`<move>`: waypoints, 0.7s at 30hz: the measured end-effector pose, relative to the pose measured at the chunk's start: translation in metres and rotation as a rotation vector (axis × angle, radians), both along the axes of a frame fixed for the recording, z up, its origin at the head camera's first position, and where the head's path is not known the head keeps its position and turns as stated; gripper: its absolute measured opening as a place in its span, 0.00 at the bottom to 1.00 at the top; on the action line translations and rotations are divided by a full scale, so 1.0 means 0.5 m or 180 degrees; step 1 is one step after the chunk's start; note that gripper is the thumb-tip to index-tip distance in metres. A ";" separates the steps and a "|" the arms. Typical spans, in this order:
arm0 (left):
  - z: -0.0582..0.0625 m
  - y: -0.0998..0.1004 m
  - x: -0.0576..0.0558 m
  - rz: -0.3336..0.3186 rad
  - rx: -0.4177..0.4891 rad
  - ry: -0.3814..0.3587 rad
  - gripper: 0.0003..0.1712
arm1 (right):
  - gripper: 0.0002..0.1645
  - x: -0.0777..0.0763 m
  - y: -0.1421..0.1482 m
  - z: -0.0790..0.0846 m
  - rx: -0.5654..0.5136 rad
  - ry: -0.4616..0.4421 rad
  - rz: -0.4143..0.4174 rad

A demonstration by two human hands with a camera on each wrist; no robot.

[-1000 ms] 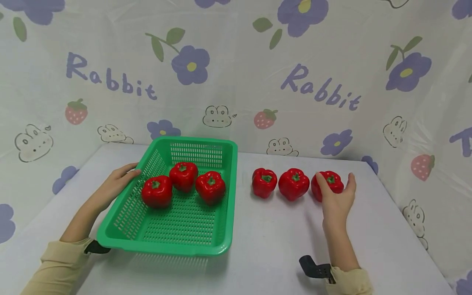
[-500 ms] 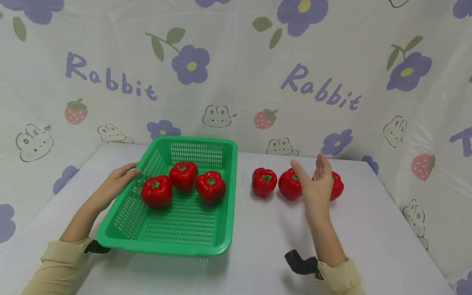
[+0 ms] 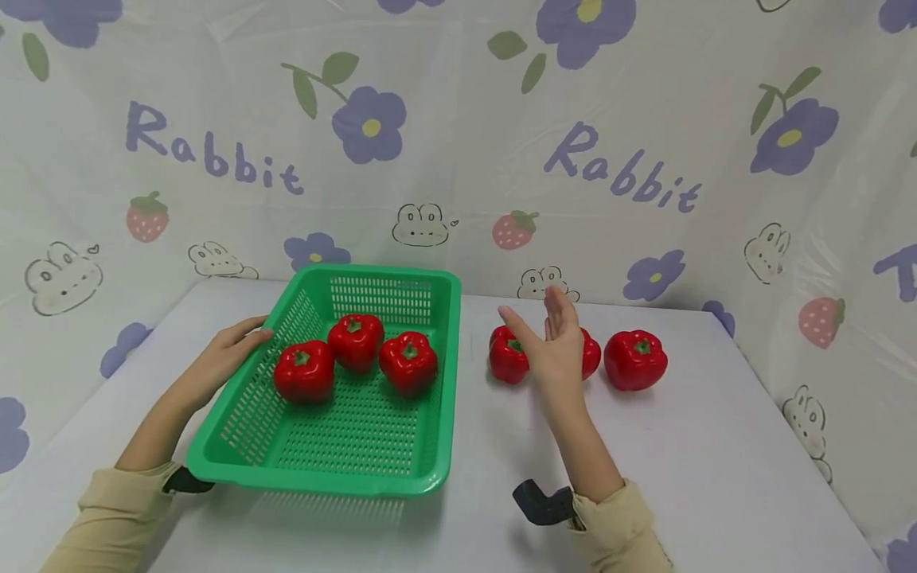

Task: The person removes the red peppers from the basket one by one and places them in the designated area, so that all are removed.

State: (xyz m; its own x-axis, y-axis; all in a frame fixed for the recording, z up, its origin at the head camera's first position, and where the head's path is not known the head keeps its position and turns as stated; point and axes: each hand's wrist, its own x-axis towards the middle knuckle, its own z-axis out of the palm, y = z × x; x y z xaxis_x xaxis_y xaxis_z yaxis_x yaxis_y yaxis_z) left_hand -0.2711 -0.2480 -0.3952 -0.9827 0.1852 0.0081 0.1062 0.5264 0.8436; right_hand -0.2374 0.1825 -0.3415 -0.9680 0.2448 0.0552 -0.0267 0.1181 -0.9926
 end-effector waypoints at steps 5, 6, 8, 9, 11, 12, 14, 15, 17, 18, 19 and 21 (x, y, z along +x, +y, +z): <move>0.001 0.001 0.001 0.0005 0.0019 -0.0001 0.34 | 0.49 -0.006 -0.036 -0.009 0.0079 0.0044 0.0218; 0.002 0.001 0.001 0.0008 0.0021 -0.0002 0.34 | 0.49 -0.006 -0.043 -0.011 0.0097 0.0050 0.0256; 0.002 0.001 0.002 0.0016 0.0015 0.0007 0.34 | 0.49 -0.008 -0.057 -0.013 0.0117 0.0054 0.0328; 0.002 0.001 0.002 0.0017 0.0014 0.0010 0.34 | 0.49 -0.009 -0.064 -0.014 0.0127 0.0054 0.0355; 0.003 0.001 0.003 0.0012 0.0009 0.0013 0.34 | 0.49 -0.010 -0.077 -0.017 0.0118 0.0050 0.0414; 0.003 0.001 0.003 0.0011 0.0004 0.0013 0.34 | 0.49 -0.011 -0.084 -0.018 0.0100 0.0051 0.0441; 0.004 0.000 0.003 0.0016 -0.0010 0.0009 0.34 | 0.49 -0.012 -0.097 -0.021 0.0068 0.0048 0.0491; 0.004 0.000 0.003 0.0018 -0.0017 0.0006 0.34 | 0.50 -0.012 -0.103 -0.023 0.0062 0.0044 0.0520; 0.005 0.000 0.004 0.0024 -0.0031 0.0003 0.34 | 0.50 -0.012 -0.114 -0.025 0.0076 0.0041 0.0578; 0.005 0.000 0.004 0.0024 -0.0033 0.0002 0.34 | 0.50 -0.012 -0.120 -0.026 0.0093 0.0039 0.0604; 0.005 0.000 0.004 0.0028 -0.0033 0.0000 0.34 | 0.50 -0.012 -0.125 -0.027 0.0119 0.0032 0.0625; 0.005 0.000 0.004 0.0025 -0.0028 -0.0001 0.34 | 0.50 -0.012 -0.134 -0.028 0.0164 0.0023 0.0684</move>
State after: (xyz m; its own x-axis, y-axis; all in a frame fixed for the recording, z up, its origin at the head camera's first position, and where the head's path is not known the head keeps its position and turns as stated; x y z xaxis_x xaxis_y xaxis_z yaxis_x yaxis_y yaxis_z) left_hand -0.2693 -0.2478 -0.3925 -0.9841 0.1775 0.0061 0.1017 0.5345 0.8390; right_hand -0.2432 0.1156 -0.3554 -0.9972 0.0297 0.0693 -0.0637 0.1595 -0.9851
